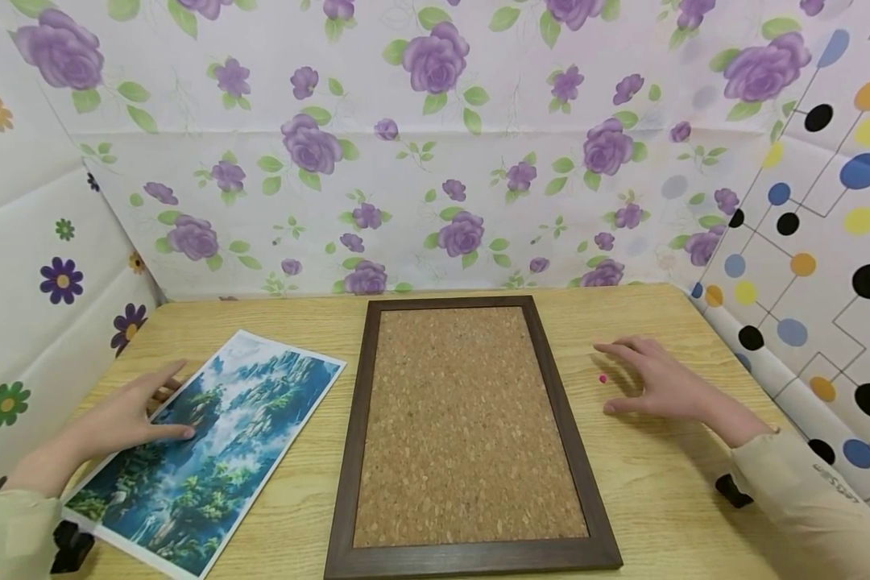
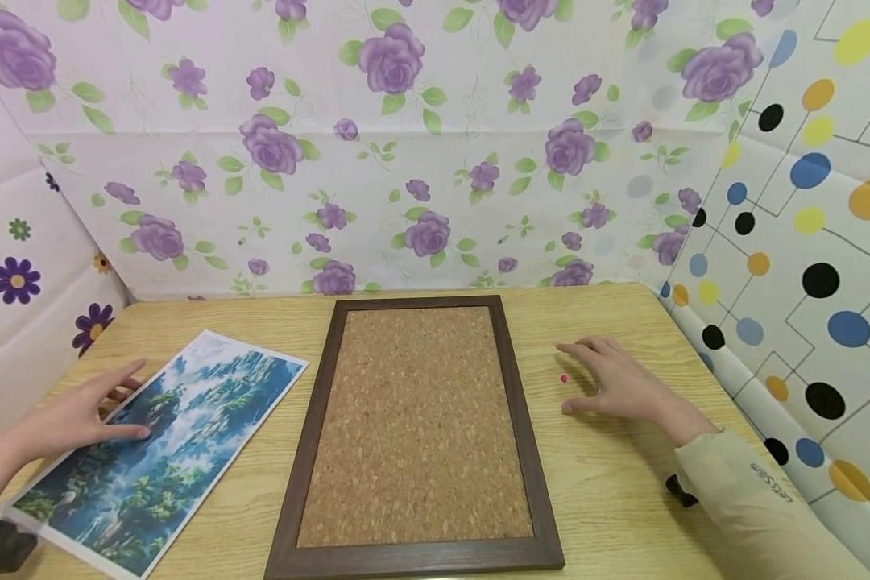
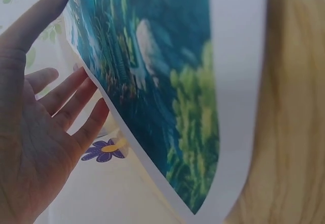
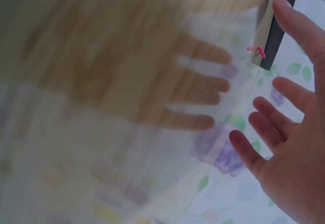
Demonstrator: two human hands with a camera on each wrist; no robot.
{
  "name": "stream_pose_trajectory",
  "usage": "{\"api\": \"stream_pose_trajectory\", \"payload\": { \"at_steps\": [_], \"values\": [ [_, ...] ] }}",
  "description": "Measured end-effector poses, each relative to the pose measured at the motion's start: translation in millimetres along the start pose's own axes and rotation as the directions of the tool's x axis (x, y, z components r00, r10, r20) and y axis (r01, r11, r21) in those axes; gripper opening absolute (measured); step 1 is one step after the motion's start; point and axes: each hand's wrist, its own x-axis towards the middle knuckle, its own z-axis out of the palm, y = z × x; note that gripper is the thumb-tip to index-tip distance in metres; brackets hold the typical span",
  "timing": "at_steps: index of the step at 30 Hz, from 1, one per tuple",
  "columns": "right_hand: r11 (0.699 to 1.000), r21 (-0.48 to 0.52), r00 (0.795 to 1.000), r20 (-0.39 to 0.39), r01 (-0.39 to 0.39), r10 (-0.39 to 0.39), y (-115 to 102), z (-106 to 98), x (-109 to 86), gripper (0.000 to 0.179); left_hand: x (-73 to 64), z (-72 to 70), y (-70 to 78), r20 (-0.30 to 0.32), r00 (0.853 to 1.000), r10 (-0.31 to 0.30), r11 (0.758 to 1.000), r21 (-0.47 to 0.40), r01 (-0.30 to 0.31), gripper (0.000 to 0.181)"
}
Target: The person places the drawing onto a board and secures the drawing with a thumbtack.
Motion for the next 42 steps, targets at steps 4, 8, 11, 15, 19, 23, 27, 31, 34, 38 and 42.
{"api": "stream_pose_trajectory", "payload": {
  "at_steps": [4,8,11,15,19,23,27,31,34,38,42],
  "values": [
    [1.000,0.025,1.000,0.013,-0.010,0.010,1,1,0.3,0.093,0.0,0.9,-2.7,-0.001,1.000,-0.017,1.000,0.013,0.017,0.116],
    [0.998,0.059,1.000,0.021,-0.004,0.002,2,0,1.1,0.087,0.9,1.1,-5.1,0.009,0.999,-0.047,0.999,0.021,0.047,0.116],
    [0.996,0.084,1.000,0.029,0.007,-0.010,3,0,1.8,0.080,2.0,1.3,-6.7,0.017,0.998,-0.065,0.998,0.018,0.064,0.113],
    [0.994,0.105,0.999,0.041,0.004,-0.008,5,0,3.4,0.076,2.7,1.3,-9.6,0.018,0.998,-0.068,0.998,0.005,0.068,0.104],
    [0.994,0.107,0.998,0.056,-0.012,0.006,5,-1,4.6,0.075,2.3,0.0,-12.4,0.026,0.998,-0.056,0.998,-0.014,0.057,0.098],
    [0.994,0.106,0.998,0.061,-0.019,0.012,5,-2,4.4,0.074,1.7,-2.2,-12.7,0.044,0.998,-0.048,0.998,-0.031,0.049,0.094],
    [0.994,0.108,0.998,0.060,-0.022,0.016,4,-3,3.7,0.071,1.5,-3.9,-11.1,0.059,0.997,-0.047,0.998,-0.042,0.050,0.087],
    [0.993,0.114,0.998,0.062,-0.027,0.020,4,-2,3.0,0.067,2.5,-4.8,-9.7,0.067,0.997,-0.048,0.998,-0.035,0.050,0.080],
    [0.991,0.127,0.998,0.063,-0.031,0.023,5,-1,2.8,0.066,3.2,-5.4,-9.5,0.068,0.996,-0.055,0.998,-0.028,0.057,0.078],
    [0.988,0.150,0.998,0.062,-0.029,0.020,7,1,3.1,0.065,2.8,-5.6,-10.5,0.068,0.995,-0.067,0.997,-0.031,0.069,0.077],
    [0.985,0.171,0.998,0.064,-0.027,0.016,9,2,3.5,0.063,1.6,-6.3,-11.8,0.077,0.993,-0.089,0.995,-0.042,0.092,0.075]
  ]
}}
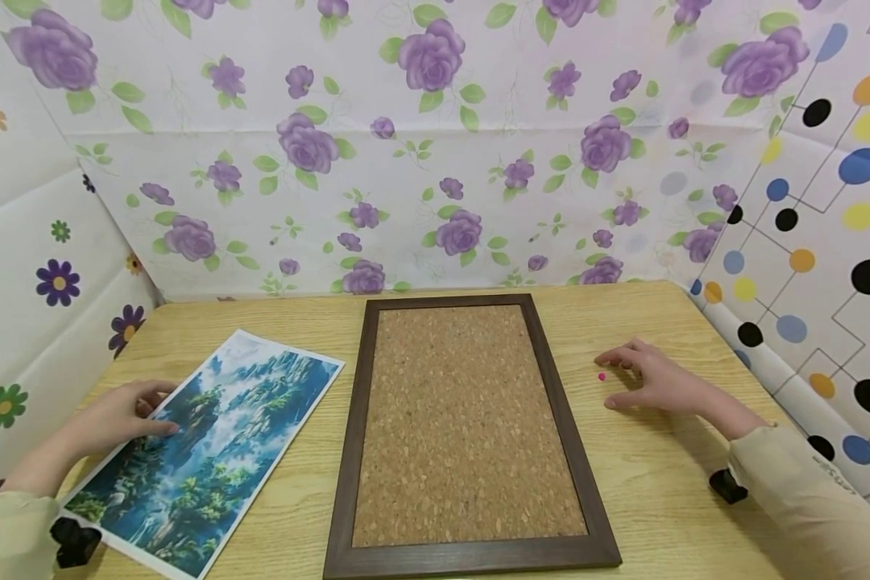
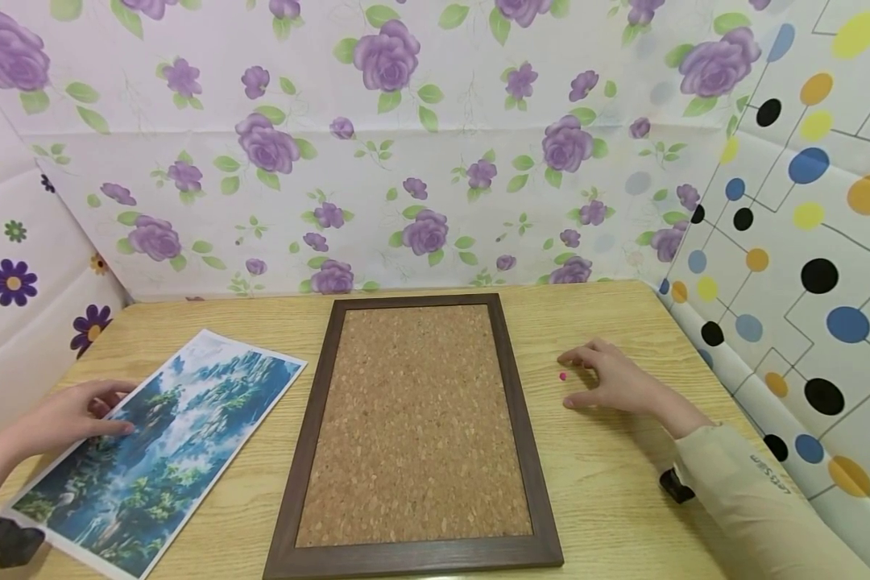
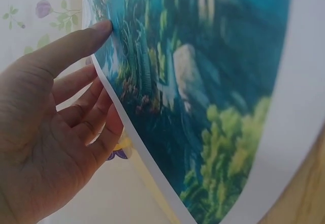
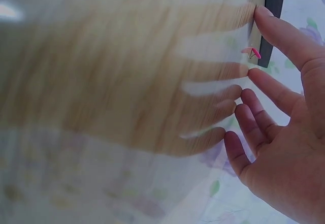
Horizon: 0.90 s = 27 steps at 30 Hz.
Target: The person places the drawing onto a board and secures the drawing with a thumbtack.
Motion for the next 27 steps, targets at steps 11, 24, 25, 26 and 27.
{"api": "stream_pose_trajectory", "payload": {
  "at_steps": [11,24,25,26,27],
  "values": [
    [1.000,0.023,1.000,-0.003,-0.004,0.004,1,0,1.0,0.057,-2.4,-2.7,-5.1,-0.029,1.000,-0.002,0.999,0.036,0.003,0.060],
    [1.000,0.025,1.000,-0.015,0.007,-0.007,1,1,1.4,0.055,-0.1,-10.8,-9.5,0.008,1.000,0.028,0.999,0.021,-0.028,0.048],
    [1.000,0.025,1.000,-0.015,0.008,-0.007,1,1,1.4,0.055,-0.1,-11.4,-10.0,0.018,1.000,0.023,1.000,0.011,-0.023,0.048],
    [1.000,0.024,1.000,-0.015,0.009,-0.009,2,1,1.5,0.055,-0.2,-11.9,-10.6,0.028,0.999,0.020,1.000,0.003,-0.020,0.048],
    [1.000,0.022,1.000,-0.015,0.010,-0.010,2,1,1.5,0.055,-0.2,-12.4,-11.5,0.039,0.999,0.020,1.000,-0.010,-0.020,0.048]
  ]
}}
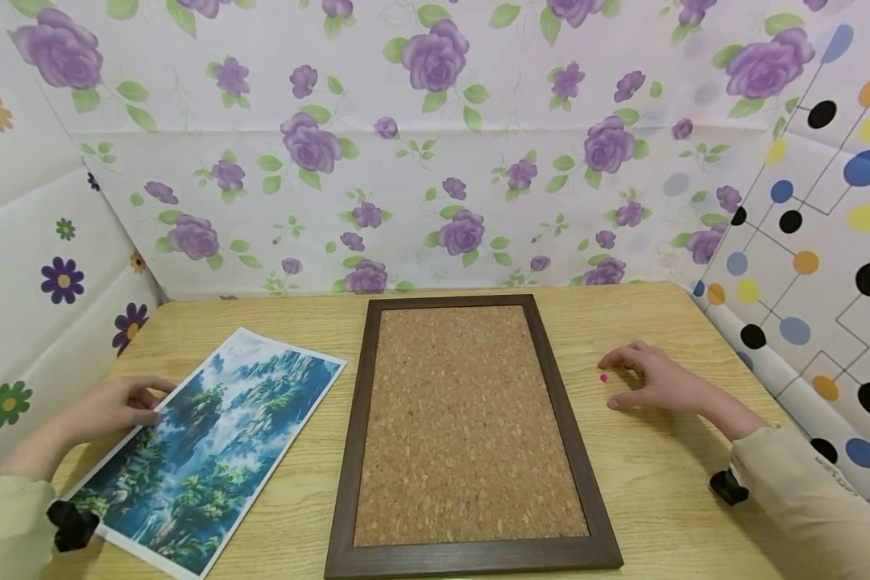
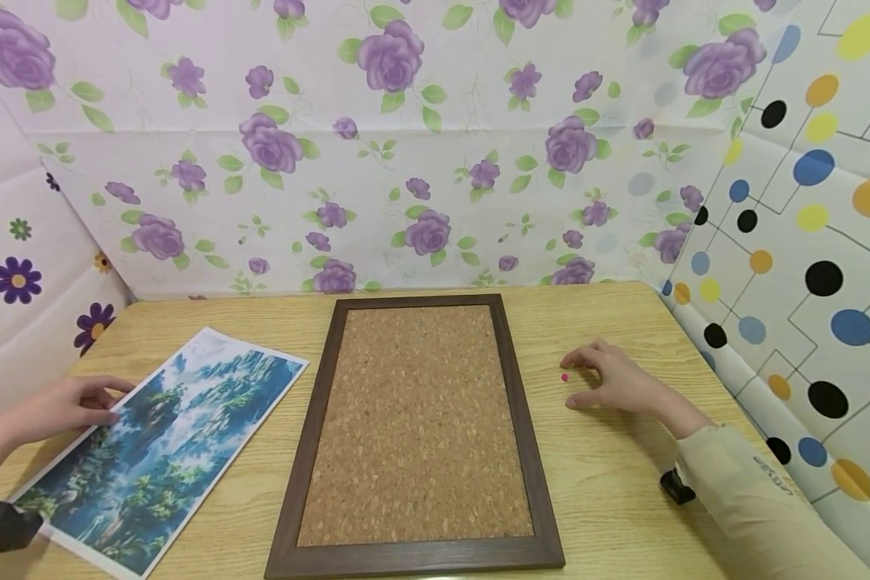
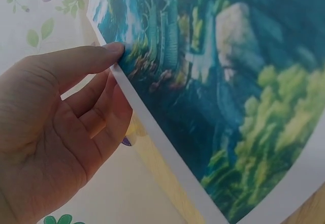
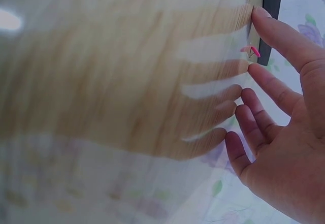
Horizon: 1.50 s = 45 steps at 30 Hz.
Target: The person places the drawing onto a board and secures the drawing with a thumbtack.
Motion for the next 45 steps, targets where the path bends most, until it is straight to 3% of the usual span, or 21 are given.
{"api": "stream_pose_trajectory", "payload": {
  "at_steps": [5,17,31,41,45],
  "values": [
    [1.000,-0.007,1.000,0.000,0.001,-0.001,2,0,0.0,0.054,-0.8,-1.4,-2.3,0.032,0.999,-0.005,0.999,-0.043,0.007,0.045],
    [1.000,-0.004,1.000,0.005,-0.008,0.008,1,-1,-0.5,0.055,1.0,-2.8,-6.6,0.040,0.999,0.029,0.996,-0.090,-0.026,0.041],
    [1.000,-0.001,1.000,0.001,-0.003,0.003,-3,-1,-0.7,0.054,2.3,-10.8,-2.6,0.043,0.999,0.000,0.977,-0.215,0.009,0.038],
    [1.000,0.005,1.000,0.016,-0.023,0.023,-3,-2,-0.7,0.055,1.5,-19.4,-2.3,0.037,0.999,-0.035,0.952,-0.303,0.044,0.048],
    [0.999,0.013,0.999,0.023,-0.036,0.036,-3,-2,-0.6,0.055,1.2,-19.9,-2.8,0.009,0.999,-0.034,0.954,-0.297,0.036,0.052]
  ]
}}
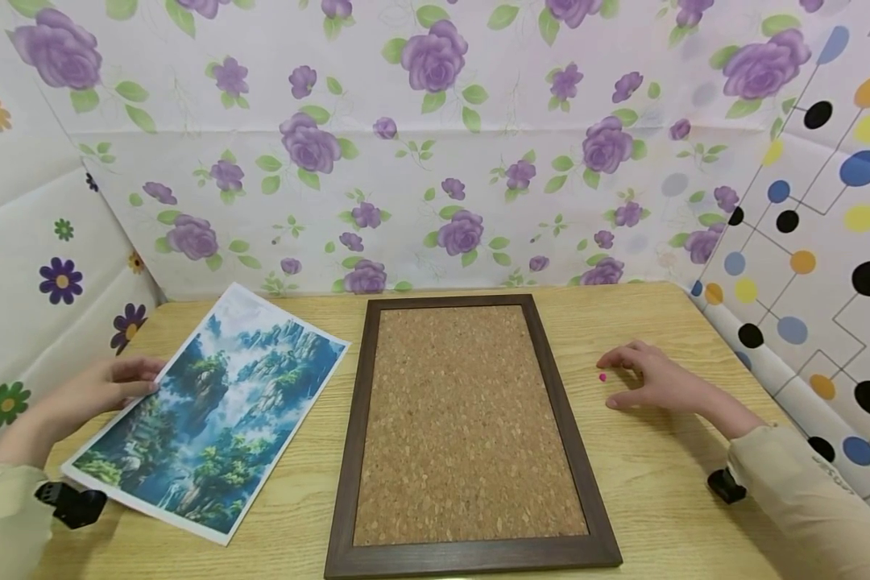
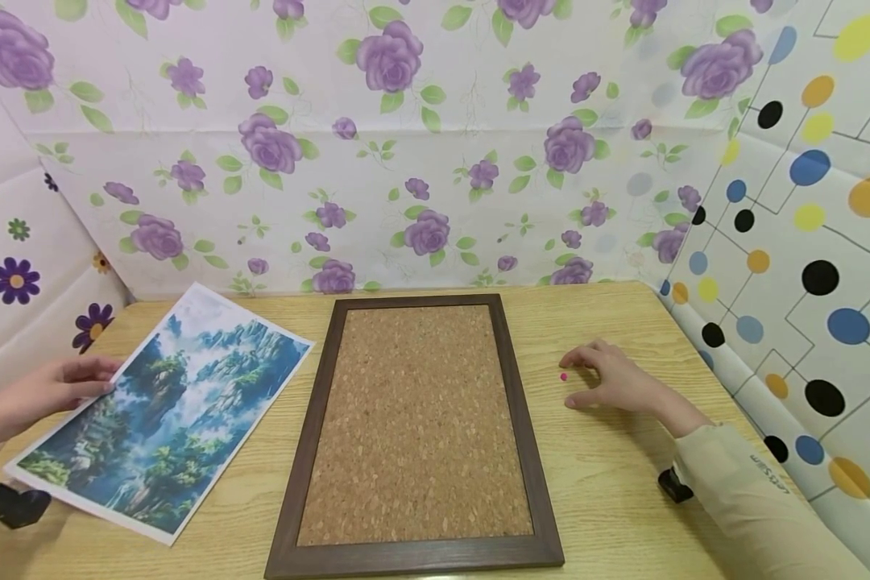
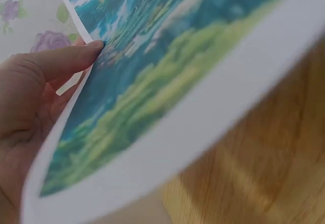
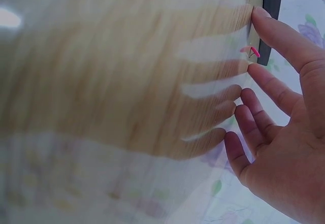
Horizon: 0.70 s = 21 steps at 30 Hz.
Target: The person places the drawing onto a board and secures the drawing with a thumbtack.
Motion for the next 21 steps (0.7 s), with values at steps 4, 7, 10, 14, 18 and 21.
{"api": "stream_pose_trajectory", "payload": {
  "at_steps": [4,7,10,14,18,21],
  "values": [
    [1.000,-0.002,1.000,-0.002,0.003,-0.003,-1,0,0.3,0.055,0.3,-1.2,1.5,-0.024,1.000,0.001,1.000,0.021,0.000,0.055],
    [1.000,-0.001,1.000,0.000,0.002,-0.002,-1,-1,0.3,0.055,1.7,-2.9,3.1,-0.029,0.999,-0.027,0.999,-0.026,0.027,0.059],
    [1.000,0.004,1.000,0.000,0.000,0.000,-2,-1,0.0,0.055,4.3,-4.2,5.7,-0.032,0.998,-0.046,0.996,-0.082,0.043,0.062],
    [1.000,0.004,1.000,-0.006,0.003,-0.003,-2,0,-0.5,0.055,8.1,-3.9,10.7,-0.044,0.997,-0.057,0.990,-0.129,0.051,0.059],
    [1.000,0.002,1.000,-0.007,0.006,-0.006,-1,1,-0.9,0.055,10.7,-1.5,17.0,-0.058,0.997,-0.058,0.980,-0.194,0.046,0.040],
    [1.000,0.004,1.000,-0.006,0.002,-0.002,-1,1,-1.1,0.055,12.1,0.1,23.1,-0.071,0.996,-0.050,0.964,-0.265,0.030,0.024]
  ]
}}
